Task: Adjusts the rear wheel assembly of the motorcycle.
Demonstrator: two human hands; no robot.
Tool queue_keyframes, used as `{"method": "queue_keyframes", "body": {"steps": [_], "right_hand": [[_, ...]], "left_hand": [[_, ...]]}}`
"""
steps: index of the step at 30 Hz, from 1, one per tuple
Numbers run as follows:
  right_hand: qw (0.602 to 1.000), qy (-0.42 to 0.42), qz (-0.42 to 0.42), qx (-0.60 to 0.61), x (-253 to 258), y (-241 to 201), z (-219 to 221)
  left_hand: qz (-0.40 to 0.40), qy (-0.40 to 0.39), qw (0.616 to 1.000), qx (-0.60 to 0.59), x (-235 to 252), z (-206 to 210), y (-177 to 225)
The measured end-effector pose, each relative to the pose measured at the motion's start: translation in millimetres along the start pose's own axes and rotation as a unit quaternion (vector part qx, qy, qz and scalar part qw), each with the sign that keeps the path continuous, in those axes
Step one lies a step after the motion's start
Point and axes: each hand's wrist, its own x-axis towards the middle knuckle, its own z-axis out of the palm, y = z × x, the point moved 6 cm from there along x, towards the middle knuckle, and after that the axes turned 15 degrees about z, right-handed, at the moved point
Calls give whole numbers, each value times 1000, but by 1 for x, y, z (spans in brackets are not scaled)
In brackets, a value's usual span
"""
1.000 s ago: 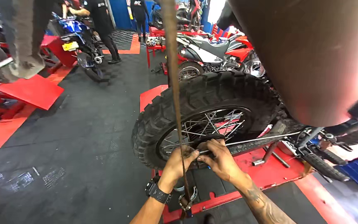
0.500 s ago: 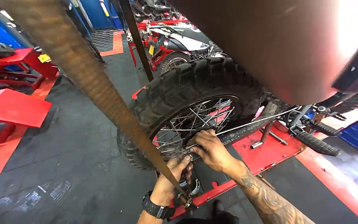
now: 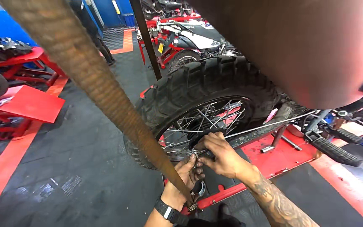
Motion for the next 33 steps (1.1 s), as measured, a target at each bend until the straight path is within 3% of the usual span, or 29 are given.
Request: {"method": "queue_keyframes", "body": {"steps": [7, 11, 17, 21, 33], "right_hand": [[1000, 14, 1, -11, 3, 2, 4], [1000, 20, 2, -13, 4, 5, 7], [999, 31, 8, -10, -1, 6, 10], [999, 35, 11, -9, -1, 6, 11], [1000, 19, 6, 11, 0, 7, 7]], "left_hand": [[15, -60, 998, -20, 0, -11, 3], [94, -104, 982, 129, 7, -19, 9], [295, -184, 841, 414, 32, -19, 28], [363, -221, 763, 486, 41, -18, 38], [361, -214, 772, 478, 43, -15, 43]]}}
